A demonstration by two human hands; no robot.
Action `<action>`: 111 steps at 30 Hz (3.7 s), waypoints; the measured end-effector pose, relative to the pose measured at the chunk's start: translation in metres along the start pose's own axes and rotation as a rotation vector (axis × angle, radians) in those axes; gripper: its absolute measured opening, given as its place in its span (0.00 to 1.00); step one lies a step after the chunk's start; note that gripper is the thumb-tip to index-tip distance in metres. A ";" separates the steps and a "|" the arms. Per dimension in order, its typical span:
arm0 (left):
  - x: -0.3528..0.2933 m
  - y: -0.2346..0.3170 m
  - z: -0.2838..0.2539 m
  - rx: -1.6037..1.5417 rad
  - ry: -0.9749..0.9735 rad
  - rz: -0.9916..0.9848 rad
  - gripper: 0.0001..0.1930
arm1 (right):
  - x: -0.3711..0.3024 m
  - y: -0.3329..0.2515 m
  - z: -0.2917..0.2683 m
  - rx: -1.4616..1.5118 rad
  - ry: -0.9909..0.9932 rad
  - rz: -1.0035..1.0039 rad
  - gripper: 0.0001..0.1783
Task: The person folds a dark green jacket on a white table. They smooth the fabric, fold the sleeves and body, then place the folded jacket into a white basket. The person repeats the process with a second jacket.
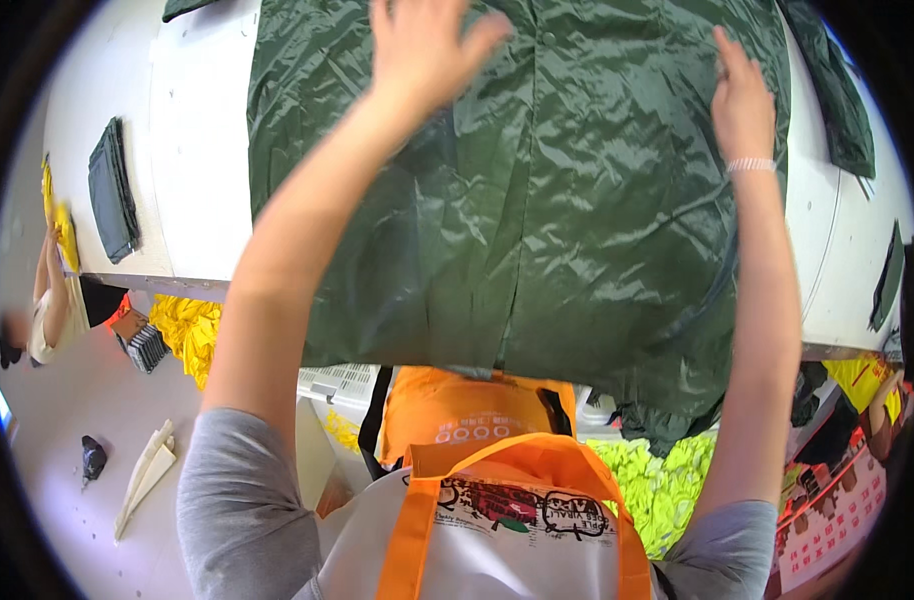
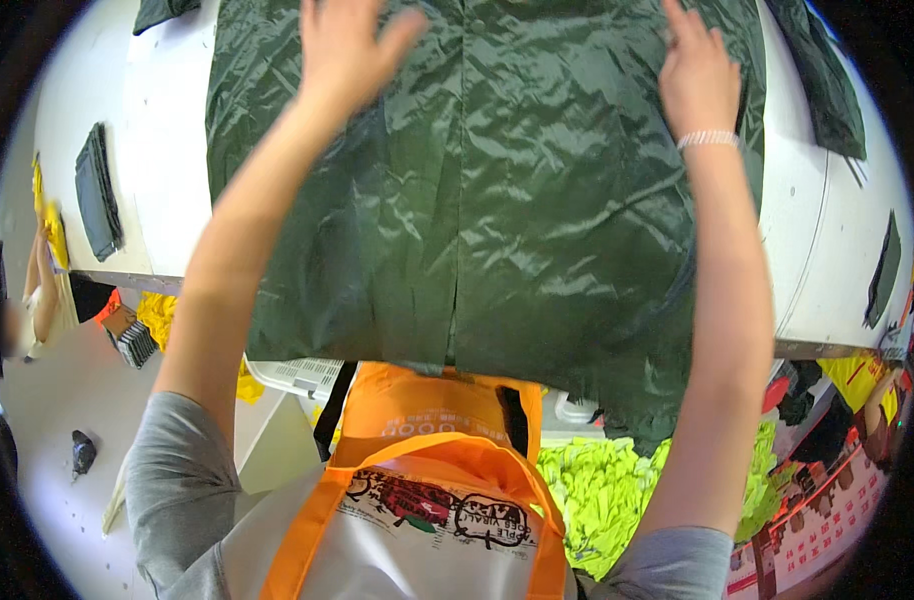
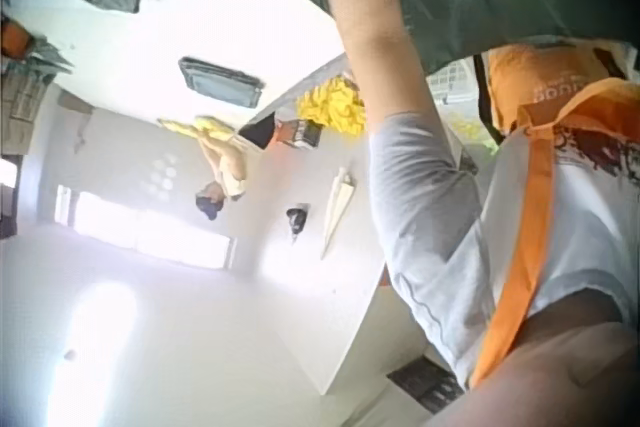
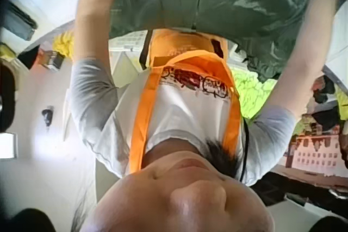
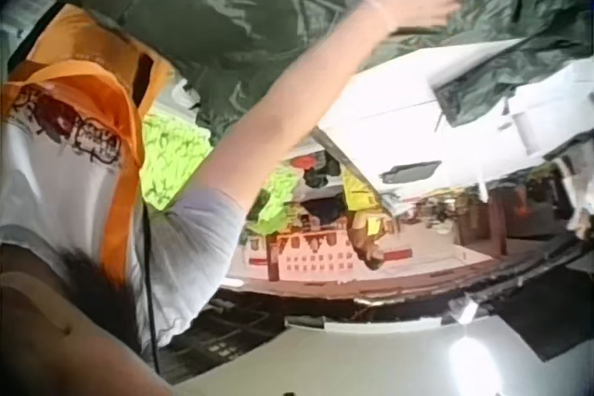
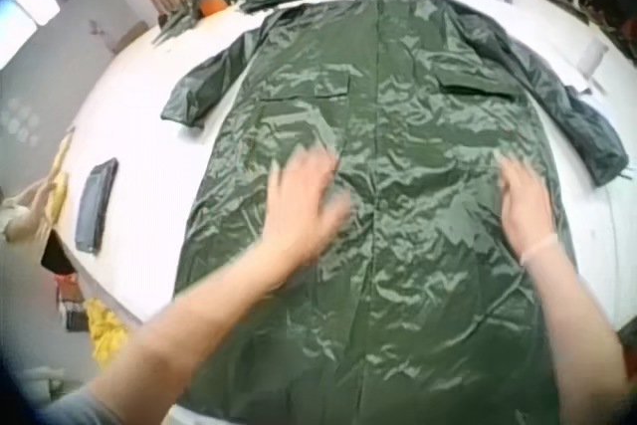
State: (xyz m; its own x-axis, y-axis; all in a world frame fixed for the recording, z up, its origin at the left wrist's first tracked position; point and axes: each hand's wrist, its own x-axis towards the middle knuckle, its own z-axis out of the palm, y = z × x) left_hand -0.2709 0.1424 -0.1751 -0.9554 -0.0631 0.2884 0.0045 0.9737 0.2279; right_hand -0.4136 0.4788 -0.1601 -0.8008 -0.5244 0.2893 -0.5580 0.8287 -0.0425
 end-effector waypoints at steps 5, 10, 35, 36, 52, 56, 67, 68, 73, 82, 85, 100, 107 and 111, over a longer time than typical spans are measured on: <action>-0.091 0.092 0.002 -0.073 -0.110 0.117 0.37 | -0.110 -0.039 -0.011 -0.066 -0.090 0.037 0.25; -0.088 0.110 -0.011 -0.126 0.037 0.070 0.32 | -0.095 -0.022 -0.011 -0.004 -0.069 0.033 0.22; -0.351 0.263 -0.123 -1.714 0.069 -1.214 0.05 | -0.335 -0.191 -0.167 1.090 -0.422 -0.001 0.13; -0.351 0.262 -0.124 -1.679 0.058 -1.194 0.06 | -0.334 -0.193 -0.170 1.085 -0.407 -0.002 0.13; -0.344 0.227 -0.148 -1.757 0.137 -1.079 0.05 | -0.325 -0.176 -0.172 0.725 -0.177 0.027 0.25; -0.341 0.202 -0.149 -1.767 0.160 -1.070 0.07 | -0.362 -0.150 -0.123 0.344 -0.239 -0.230 0.25; -0.342 0.183 -0.157 -0.970 0.015 -0.894 0.08 | -0.339 -0.116 -0.123 1.272 -0.305 0.502 0.10; -0.342 0.183 -0.154 -0.822 0.013 -0.844 0.09 | -0.336 -0.108 -0.119 1.292 -0.317 0.611 0.11; -0.334 0.189 -0.154 -0.338 0.304 -0.328 0.07 | -0.331 -0.106 -0.120 1.370 -0.271 0.682 0.12; -0.338 0.188 -0.142 -0.545 0.059 -0.230 0.07 | -0.346 -0.117 -0.111 1.251 -0.159 0.633 0.11; -0.362 0.186 -0.128 -0.492 -0.320 -0.320 0.09 | -0.395 -0.124 -0.103 1.125 -0.312 0.533 0.12; -0.155 0.242 -0.065 -0.146 -0.180 -0.156 0.39 | -0.352 0.108 -0.257 0.829 -0.010 0.736 0.14; -0.196 0.232 -0.043 0.039 -0.384 -0.146 0.41 | -0.156 0.312 -0.166 0.423 0.075 0.712 0.17; -0.200 0.216 -0.064 0.030 -0.470 -0.175 0.38 | -0.120 0.435 -0.040 0.159 -0.070 0.747 0.19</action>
State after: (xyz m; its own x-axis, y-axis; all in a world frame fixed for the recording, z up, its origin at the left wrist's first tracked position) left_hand -0.0601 0.3508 -0.1241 -0.9707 -0.1276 -0.2036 -0.1700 0.9636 0.2063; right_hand -0.5517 0.9104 -0.1750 -0.9865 0.1487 0.0686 0.1169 0.9327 -0.3411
